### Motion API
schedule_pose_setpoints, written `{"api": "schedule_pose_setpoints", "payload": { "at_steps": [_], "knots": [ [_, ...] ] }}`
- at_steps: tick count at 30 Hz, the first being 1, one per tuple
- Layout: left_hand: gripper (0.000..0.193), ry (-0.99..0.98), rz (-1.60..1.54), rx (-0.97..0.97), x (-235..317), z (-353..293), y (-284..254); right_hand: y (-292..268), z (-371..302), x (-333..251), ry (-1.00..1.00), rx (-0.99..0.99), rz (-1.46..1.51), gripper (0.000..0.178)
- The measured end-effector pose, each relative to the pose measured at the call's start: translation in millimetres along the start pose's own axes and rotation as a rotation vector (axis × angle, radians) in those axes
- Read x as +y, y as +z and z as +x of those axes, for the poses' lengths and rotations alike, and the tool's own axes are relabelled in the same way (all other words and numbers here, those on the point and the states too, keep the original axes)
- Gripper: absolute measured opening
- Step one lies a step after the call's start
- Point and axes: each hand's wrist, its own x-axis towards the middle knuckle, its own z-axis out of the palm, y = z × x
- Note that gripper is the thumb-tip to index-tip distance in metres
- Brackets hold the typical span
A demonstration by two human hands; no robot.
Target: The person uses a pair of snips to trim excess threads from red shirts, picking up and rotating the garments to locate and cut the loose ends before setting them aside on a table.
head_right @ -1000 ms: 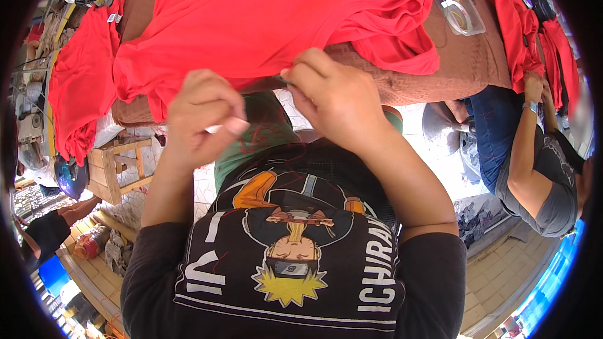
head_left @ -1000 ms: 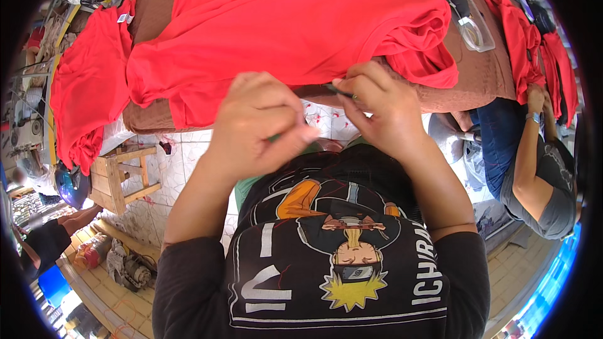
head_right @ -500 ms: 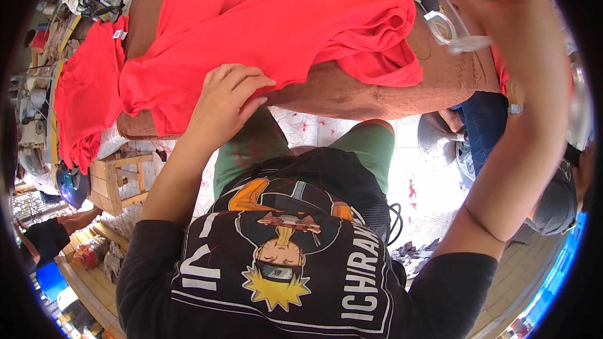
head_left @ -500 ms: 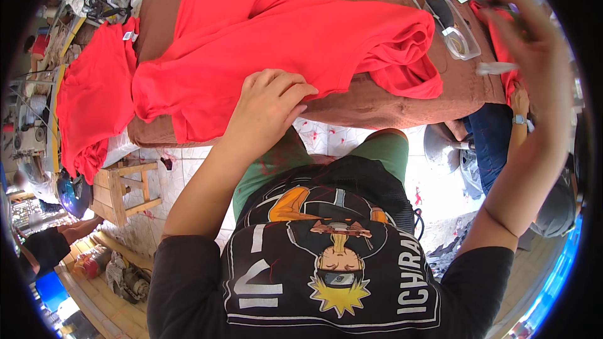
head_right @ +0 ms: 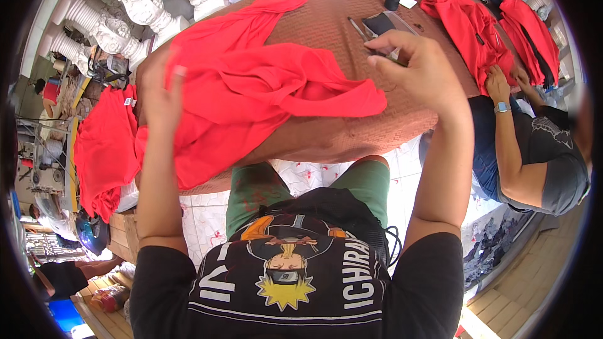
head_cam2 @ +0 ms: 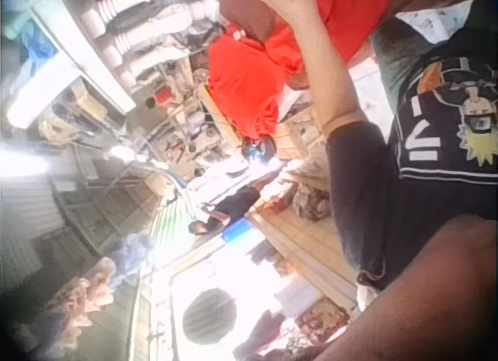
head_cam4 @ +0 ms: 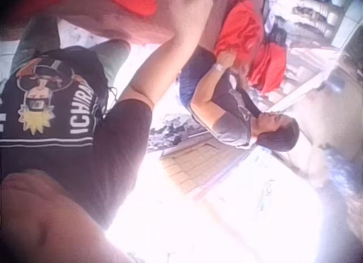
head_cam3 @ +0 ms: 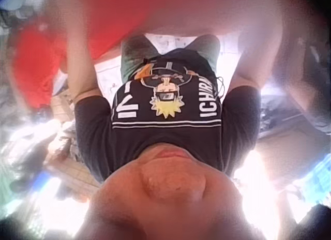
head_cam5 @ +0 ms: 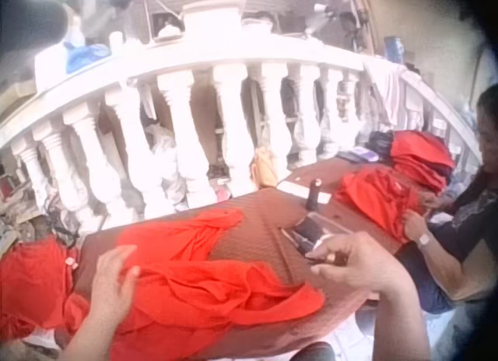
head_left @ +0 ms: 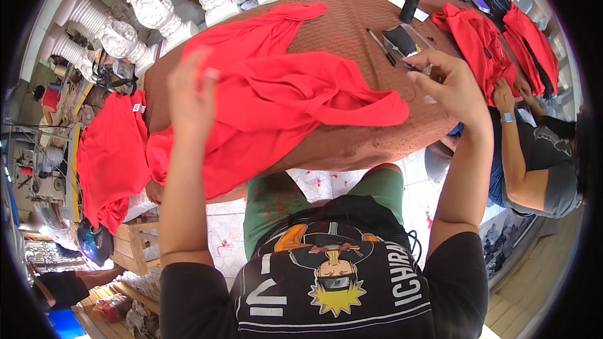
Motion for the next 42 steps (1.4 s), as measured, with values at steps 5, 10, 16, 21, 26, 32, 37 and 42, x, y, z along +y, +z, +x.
{"api": "schedule_pose_setpoints", "payload": {
  "at_steps": [5, 10, 16, 21, 26, 32, 37, 42],
  "knots": [
    [0.019, -0.129, -0.401, -0.422, 50.3, -27.7, 37.6, 5.8, -5.0, 15.6, 0.048, 0.027, -0.061, 0.029],
    [0.025, -0.065, -0.377, -0.379, 85.4, -32.3, 69.7, 13.5, -12.4, 23.3, -0.015, -0.060, -0.186, 0.037],
    [0.028, 0.131, -0.226, -0.574, 94.9, -19.1, 99.4, 53.9, -7.1, 58.3, -0.096, -0.139, -0.288, 0.022],
    [0.017, -0.516, -1.222, -0.721, 119.8, -0.1, 37.6, 91.1, -11.0, 4.8, -0.048, -0.067, 0.313, 0.029],
    [0.018, -0.745, -1.675, -0.523, 109.2, -17.8, 23.2, 115.4, -8.6, 8.7, -0.123, -0.152, 0.347, 0.016],
    [0.019, -0.855, -1.744, -0.420, 95.0, -32.0, 20.1, 106.6, -11.7, -7.6, 0.001, -0.122, 0.254, 0.014],
    [0.020, -0.616, -1.293, -0.615, 102.7, -27.0, 5.3, 104.1, -12.3, -5.6, -0.105, -0.059, 0.116, 0.017],
    [0.020, -0.537, -1.180, -0.531, 96.4, -30.4, 6.6, 98.8, -10.5, -9.0, -0.149, 0.116, 0.018, 0.017]
  ]
}}
